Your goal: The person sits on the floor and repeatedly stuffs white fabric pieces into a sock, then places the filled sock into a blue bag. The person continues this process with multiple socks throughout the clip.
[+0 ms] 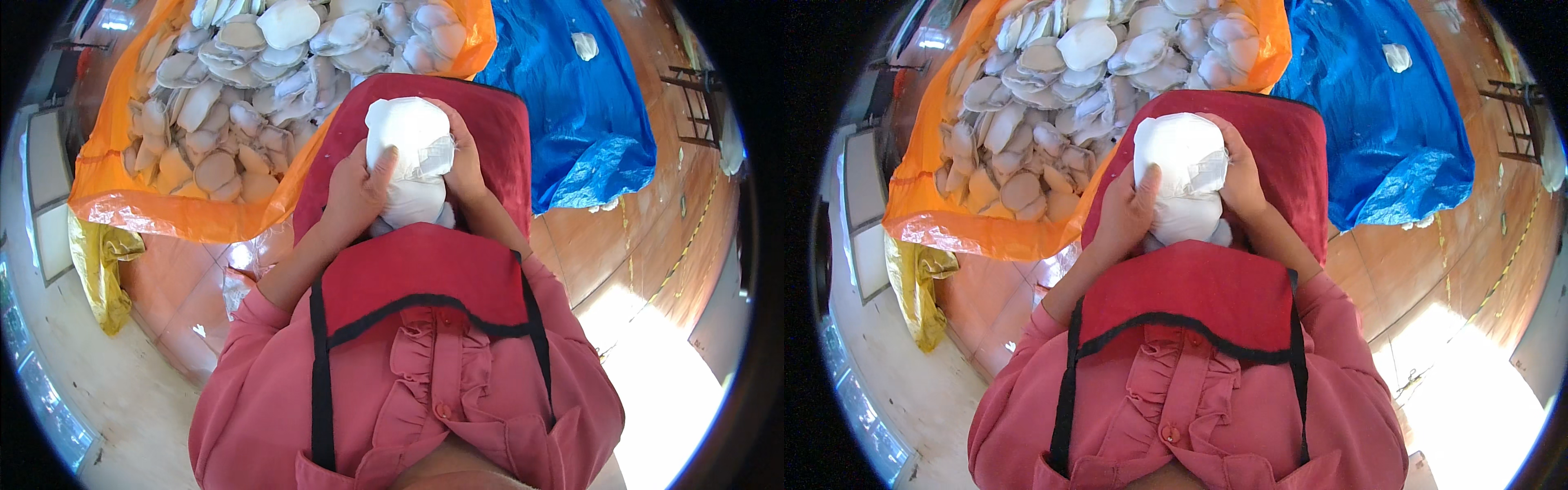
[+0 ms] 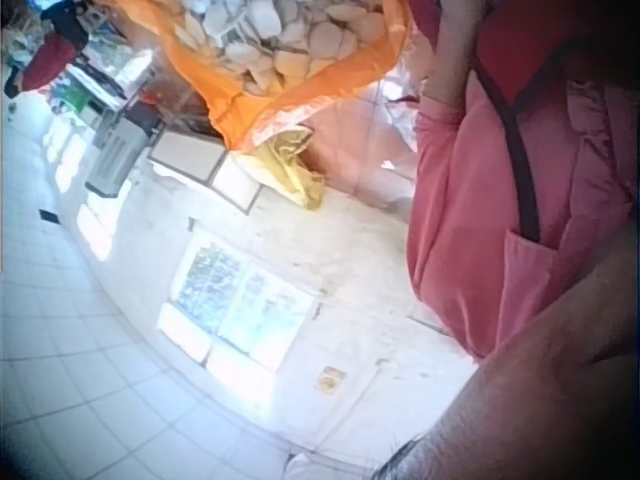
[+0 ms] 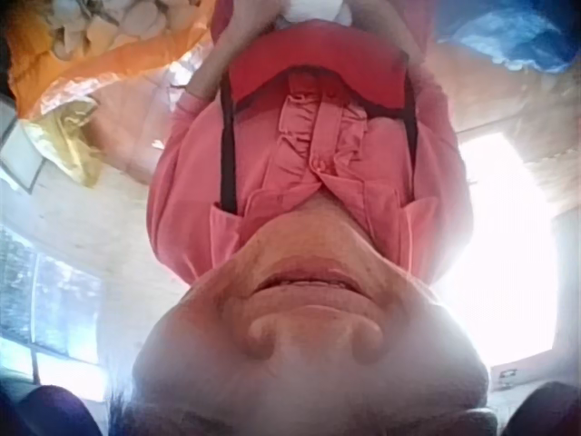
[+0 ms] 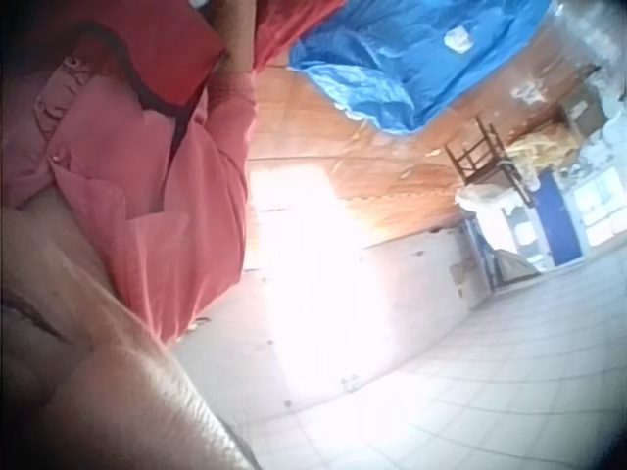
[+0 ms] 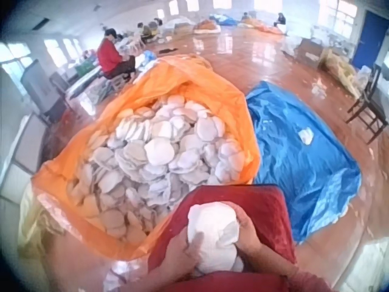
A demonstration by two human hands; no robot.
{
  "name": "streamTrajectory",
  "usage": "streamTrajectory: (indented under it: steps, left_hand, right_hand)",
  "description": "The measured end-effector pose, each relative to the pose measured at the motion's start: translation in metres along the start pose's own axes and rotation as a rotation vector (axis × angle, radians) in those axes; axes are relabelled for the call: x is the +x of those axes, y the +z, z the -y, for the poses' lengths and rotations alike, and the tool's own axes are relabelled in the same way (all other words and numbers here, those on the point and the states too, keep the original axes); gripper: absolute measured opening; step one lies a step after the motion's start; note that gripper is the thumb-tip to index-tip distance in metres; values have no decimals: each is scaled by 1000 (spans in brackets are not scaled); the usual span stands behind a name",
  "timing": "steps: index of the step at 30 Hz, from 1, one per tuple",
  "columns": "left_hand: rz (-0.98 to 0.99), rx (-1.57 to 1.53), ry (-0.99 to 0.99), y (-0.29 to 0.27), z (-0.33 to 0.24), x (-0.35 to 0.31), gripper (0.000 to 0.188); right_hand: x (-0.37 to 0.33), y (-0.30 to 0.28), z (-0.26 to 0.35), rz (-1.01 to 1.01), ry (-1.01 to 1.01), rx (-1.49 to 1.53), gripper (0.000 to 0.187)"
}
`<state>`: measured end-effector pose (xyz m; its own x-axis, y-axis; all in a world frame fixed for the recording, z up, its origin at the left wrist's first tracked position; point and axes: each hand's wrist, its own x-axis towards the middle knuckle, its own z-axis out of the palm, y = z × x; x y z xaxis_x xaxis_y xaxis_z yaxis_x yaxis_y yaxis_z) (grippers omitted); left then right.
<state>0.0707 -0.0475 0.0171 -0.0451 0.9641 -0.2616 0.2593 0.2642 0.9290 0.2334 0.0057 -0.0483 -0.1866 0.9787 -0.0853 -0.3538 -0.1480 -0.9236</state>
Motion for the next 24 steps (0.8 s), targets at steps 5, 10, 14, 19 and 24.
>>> streamTrajectory:
  steps: [5,10,14,19,24]
  left_hand:
    - [17,-746,-367,9,-3,4,35]
    - [-98,-765,-316,18,-3,6,25]
    - [-148,-266,-144,15,-6,3,21]
    - [-213,275,265,15,-5,-2,28]
    - [-187,345,335,11,-10,0,26]
  right_hand:
    - [5,-13,-13,116,-87,50,41]
    - [6,-10,-8,80,-34,134,33]
    - [-7,10,-4,-92,26,327,21]
    - [-8,11,-6,-60,149,514,20]
    - [-2,8,7,173,129,448,41]
